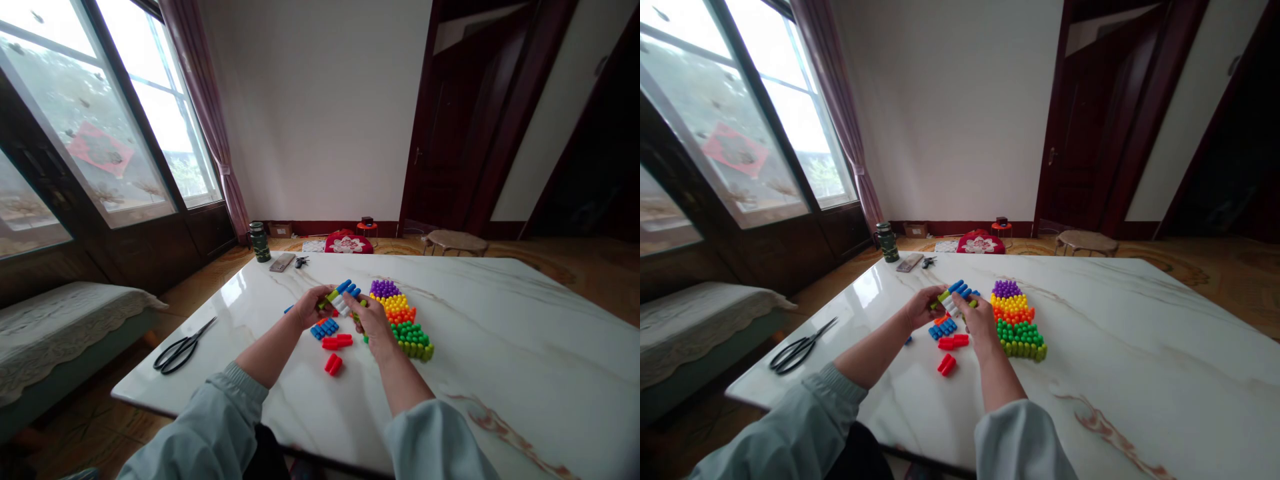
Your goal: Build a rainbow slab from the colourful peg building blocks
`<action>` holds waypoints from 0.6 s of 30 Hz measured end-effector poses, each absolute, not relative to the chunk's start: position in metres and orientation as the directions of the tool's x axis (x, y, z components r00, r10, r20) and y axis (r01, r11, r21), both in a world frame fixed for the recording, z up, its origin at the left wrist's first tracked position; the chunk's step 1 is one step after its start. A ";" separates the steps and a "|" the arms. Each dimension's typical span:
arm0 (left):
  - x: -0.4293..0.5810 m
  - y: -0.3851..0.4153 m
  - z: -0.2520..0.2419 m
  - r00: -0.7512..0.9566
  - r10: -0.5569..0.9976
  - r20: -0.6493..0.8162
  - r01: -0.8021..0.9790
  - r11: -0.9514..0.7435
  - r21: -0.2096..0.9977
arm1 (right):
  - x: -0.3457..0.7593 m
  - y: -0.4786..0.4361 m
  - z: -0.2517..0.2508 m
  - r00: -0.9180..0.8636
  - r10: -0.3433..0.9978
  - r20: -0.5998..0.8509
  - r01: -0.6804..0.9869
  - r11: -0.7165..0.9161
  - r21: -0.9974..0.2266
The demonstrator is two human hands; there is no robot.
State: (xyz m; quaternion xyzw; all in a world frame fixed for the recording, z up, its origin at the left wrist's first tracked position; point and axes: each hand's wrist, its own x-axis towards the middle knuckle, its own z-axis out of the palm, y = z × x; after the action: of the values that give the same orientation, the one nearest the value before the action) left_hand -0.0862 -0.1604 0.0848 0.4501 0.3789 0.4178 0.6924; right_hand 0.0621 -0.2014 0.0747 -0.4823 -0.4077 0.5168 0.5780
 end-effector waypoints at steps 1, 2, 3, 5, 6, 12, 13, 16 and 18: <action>-0.085 -0.161 0.085 0.373 0.915 -0.154 -0.246 0.257 0.934 | 0.062 -0.202 0.073 0.125 0.992 -0.028 -0.203 -0.002 -0.979; -0.084 -0.162 0.085 0.380 0.912 -0.155 -0.254 0.264 0.931 | 0.061 -0.202 0.073 0.126 0.992 -0.031 -0.212 -0.004 -0.977; -0.084 -0.163 0.084 0.388 0.909 -0.151 -0.259 0.265 0.929 | 0.060 -0.203 0.072 0.129 0.991 -0.033 -0.225 -0.003 -0.974; -0.084 -0.166 0.085 0.410 0.903 -0.130 -0.267 0.254 0.930 | 0.059 -0.203 0.073 0.134 0.990 -0.038 -0.253 -0.002 -0.967; -0.085 -0.167 0.085 0.428 0.896 -0.115 -0.269 0.248 0.930 | 0.059 -0.202 0.073 0.147 0.988 -0.042 -0.276 0.000 -0.961; -0.092 -0.169 0.082 0.452 0.878 -0.156 -0.226 0.282 0.932 | 0.065 -0.193 0.072 0.385 0.912 -0.139 -0.455 0.057 -0.889; -0.092 -0.168 0.080 0.407 0.897 -0.174 -0.238 0.288 0.928 | 0.066 -0.192 0.071 0.386 0.912 -0.138 -0.443 0.052 -0.895; -0.093 -0.163 0.074 0.267 0.942 -0.204 -0.275 0.278 0.920 | 0.064 -0.195 0.070 0.233 0.959 -0.159 -0.406 -0.053 -0.912; -0.094 -0.161 0.072 0.218 0.950 -0.223 -0.268 0.278 0.922 | 0.061 -0.199 0.071 0.060 0.978 -0.198 -0.368 -0.163 -0.916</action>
State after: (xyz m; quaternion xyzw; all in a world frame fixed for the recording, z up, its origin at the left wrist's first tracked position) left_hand -0.0945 -0.1611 0.0718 0.3953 0.4315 0.4525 0.6730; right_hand 0.0605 -0.1990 0.0711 -0.4670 -0.3270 0.6027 0.5583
